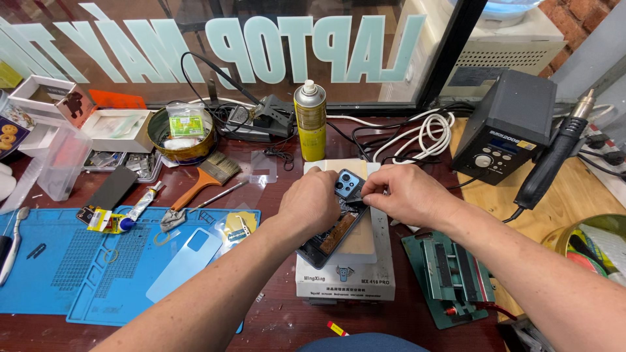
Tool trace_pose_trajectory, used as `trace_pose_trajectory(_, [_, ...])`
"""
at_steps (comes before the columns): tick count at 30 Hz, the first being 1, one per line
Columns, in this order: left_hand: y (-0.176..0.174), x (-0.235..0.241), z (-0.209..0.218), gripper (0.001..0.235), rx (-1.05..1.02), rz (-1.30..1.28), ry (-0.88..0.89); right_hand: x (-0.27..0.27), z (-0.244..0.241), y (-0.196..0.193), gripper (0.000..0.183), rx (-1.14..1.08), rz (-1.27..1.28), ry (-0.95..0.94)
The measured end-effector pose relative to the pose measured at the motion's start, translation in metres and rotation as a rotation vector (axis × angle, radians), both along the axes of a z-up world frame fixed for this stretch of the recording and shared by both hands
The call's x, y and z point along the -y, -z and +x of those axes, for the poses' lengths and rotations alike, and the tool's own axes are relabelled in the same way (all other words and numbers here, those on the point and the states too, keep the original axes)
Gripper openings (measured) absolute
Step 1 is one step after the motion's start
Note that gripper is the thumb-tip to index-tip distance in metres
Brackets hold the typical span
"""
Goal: The person disassembles a smartphone, removes the back cover, and uses a screwdriver to unscrew internal components. They then use a cotton swab to clean the motherboard and other parts. The person continues to manipulate internal components and wires throughout the process.
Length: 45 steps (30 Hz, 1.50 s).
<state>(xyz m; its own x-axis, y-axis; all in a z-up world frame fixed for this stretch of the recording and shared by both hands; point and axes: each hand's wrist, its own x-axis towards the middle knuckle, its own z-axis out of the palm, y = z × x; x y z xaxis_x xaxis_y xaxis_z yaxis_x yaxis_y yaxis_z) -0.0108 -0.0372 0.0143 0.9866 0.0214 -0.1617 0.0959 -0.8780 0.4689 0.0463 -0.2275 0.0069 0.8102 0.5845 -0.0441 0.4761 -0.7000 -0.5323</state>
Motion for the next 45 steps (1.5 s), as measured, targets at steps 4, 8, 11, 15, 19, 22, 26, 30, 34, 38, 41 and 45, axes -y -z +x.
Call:
trace_pose_trajectory(4, [0.001,0.001,0.0,0.028,0.012,0.035,0.047,0.004,-0.004,0.003,0.016,0.182,0.041,-0.056])
trace_pose_trajectory(8, [0.002,-0.001,0.001,0.028,0.046,0.048,0.067,0.005,-0.002,0.007,0.015,0.078,0.106,-0.003])
trace_pose_trajectory(11, [0.002,-0.001,0.001,0.027,0.066,0.043,0.072,0.006,0.002,0.007,0.015,0.024,0.103,0.007])
trace_pose_trajectory(15, [0.002,0.0,0.001,0.033,0.046,0.033,0.071,0.006,0.0,0.009,0.016,0.049,0.087,0.033])
trace_pose_trajectory(19, [0.004,0.001,0.002,0.035,0.088,0.047,0.066,0.002,-0.007,0.013,0.017,-0.014,0.089,0.142])
trace_pose_trajectory(22, [0.007,0.005,0.002,0.035,0.156,0.065,0.047,0.001,-0.009,0.015,0.018,-0.024,0.106,0.153])
trace_pose_trajectory(26, [0.004,0.008,0.002,0.036,0.124,0.121,0.055,-0.001,-0.006,0.014,0.014,-0.128,0.058,0.195])
trace_pose_trajectory(30, [-0.005,0.01,0.002,0.038,0.101,0.108,0.039,0.004,-0.003,0.016,0.015,-0.15,0.139,0.158])
trace_pose_trajectory(34, [-0.007,0.01,0.003,0.03,0.07,0.067,-0.048,0.014,0.002,0.023,0.017,-0.269,0.211,0.2])
trace_pose_trajectory(38, [0.006,-0.004,0.009,0.027,0.219,-0.099,-0.256,0.022,0.007,0.031,0.019,-0.235,0.411,0.293])
trace_pose_trajectory(41, [0.022,-0.04,0.021,0.025,0.29,-0.26,-0.396,0.029,0.008,0.031,0.019,-0.409,0.647,0.416])
trace_pose_trajectory(45, [0.053,-0.118,0.01,0.023,0.041,-0.536,-0.65,0.037,0.009,0.02,0.02,-0.645,0.831,0.504])
